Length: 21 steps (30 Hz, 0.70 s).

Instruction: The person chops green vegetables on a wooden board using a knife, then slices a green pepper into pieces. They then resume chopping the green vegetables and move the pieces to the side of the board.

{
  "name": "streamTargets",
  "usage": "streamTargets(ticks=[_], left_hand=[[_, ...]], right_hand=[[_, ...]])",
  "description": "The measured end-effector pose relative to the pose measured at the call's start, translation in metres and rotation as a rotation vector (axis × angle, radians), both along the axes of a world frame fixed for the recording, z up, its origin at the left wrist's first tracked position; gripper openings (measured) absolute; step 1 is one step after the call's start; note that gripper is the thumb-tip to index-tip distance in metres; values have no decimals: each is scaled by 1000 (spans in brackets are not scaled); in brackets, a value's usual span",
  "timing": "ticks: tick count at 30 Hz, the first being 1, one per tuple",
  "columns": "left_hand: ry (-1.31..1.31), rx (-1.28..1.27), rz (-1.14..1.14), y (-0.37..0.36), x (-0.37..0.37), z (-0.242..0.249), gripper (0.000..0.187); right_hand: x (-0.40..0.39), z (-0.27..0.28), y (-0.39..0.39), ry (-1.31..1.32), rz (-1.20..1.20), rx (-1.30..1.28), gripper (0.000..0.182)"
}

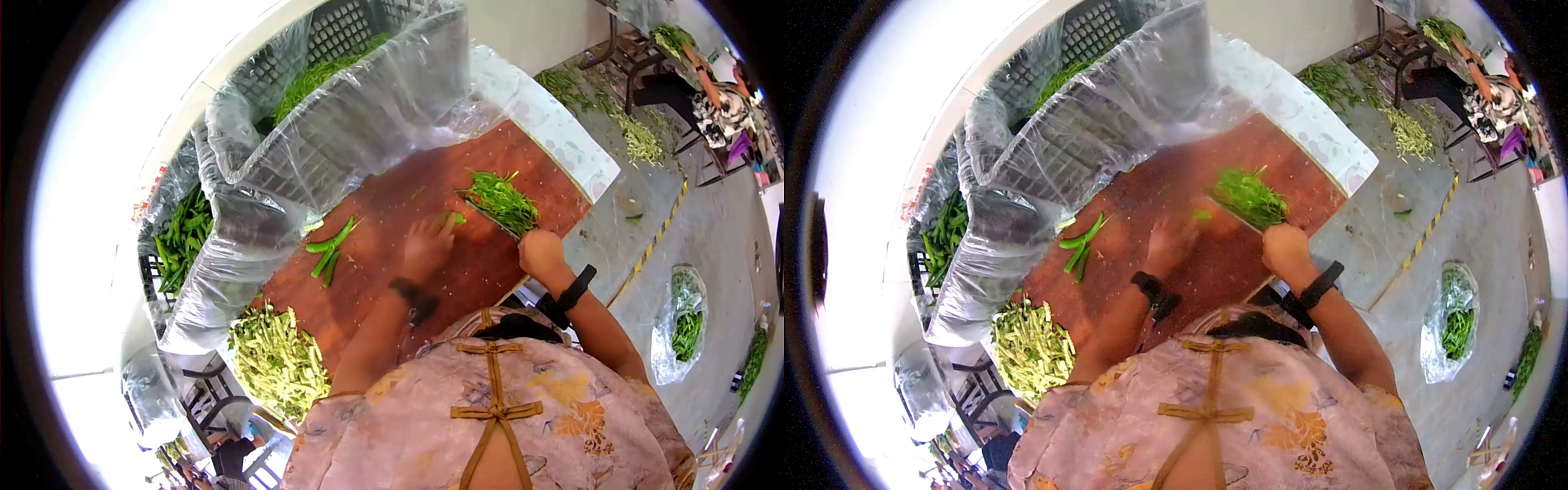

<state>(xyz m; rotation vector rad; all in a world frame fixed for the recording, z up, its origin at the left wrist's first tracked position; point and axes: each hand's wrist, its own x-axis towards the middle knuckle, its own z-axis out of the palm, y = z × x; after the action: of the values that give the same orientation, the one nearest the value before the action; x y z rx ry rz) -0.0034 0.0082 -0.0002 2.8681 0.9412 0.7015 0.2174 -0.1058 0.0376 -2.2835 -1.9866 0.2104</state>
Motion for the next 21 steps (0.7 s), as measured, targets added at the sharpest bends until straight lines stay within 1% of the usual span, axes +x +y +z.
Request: streamTargets(ticks=[2,5,9,11,15,17,21], left_hand=[[71,20,-51,4,2,-2,32],[123,6,-22,-2,7,9,32],[101,-77,-68,-14,9,12,33],[0,-74,-66,-19,10,11,31],[-18,-111,-50,-20,11,10,29],[-92,-166,-51,-21,11,7,28],[-165,-141,-75,-19,9,12,31]], right_hand=[[-2,3,2,-8,-3,-35,7],[-2,1,3,-12,-13,-22,7],[-3,0,2,-33,33,-23,12],[-10,5,5,5,127,58,11],[-25,6,20,8,161,32,10],[-28,3,25,29,203,113,8],[-34,3,31,60,258,144,7]])
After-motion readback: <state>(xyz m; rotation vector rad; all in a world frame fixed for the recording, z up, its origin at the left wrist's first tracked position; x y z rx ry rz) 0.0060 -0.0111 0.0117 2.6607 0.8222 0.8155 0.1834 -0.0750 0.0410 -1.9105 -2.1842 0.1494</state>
